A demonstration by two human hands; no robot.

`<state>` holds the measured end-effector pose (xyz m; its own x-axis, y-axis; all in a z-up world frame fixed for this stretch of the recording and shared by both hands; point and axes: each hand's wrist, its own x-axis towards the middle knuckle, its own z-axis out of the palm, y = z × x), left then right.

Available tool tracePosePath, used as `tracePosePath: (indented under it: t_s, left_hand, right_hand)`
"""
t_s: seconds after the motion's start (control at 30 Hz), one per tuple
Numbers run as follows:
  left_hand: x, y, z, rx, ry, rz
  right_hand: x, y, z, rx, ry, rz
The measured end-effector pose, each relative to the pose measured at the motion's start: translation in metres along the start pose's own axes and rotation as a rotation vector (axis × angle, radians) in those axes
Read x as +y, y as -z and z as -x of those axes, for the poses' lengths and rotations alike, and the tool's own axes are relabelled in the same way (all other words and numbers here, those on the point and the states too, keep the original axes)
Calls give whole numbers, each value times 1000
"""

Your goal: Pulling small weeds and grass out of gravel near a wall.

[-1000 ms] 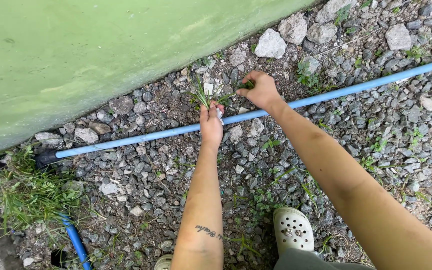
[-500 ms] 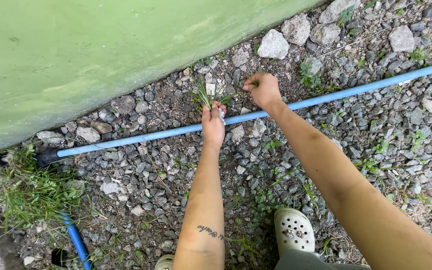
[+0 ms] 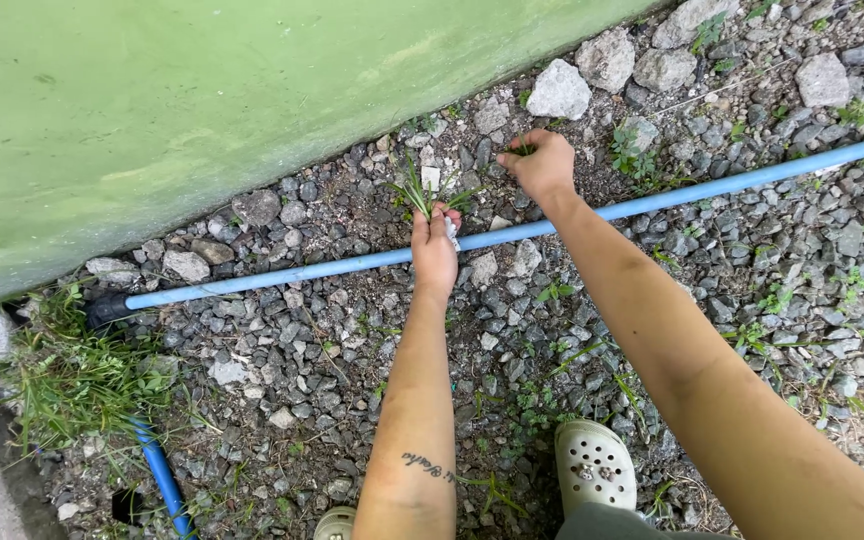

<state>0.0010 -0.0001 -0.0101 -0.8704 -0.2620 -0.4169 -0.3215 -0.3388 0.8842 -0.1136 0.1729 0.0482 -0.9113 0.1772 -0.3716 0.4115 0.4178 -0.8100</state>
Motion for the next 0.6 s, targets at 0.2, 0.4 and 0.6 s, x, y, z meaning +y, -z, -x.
tracePosePath:
  t_s: [0.2, 0.4, 0.6]
  left_hand:
    - [16, -4, 9, 6, 15, -51]
    - [14, -2, 6, 12, 31, -26]
    - [9, 0, 4, 12, -9, -37]
  right_hand:
    - [23, -4, -22, 8, 21, -3]
    - [-2, 10, 0, -185, 46, 21]
    - [7, -12, 23, -106, 525, 259]
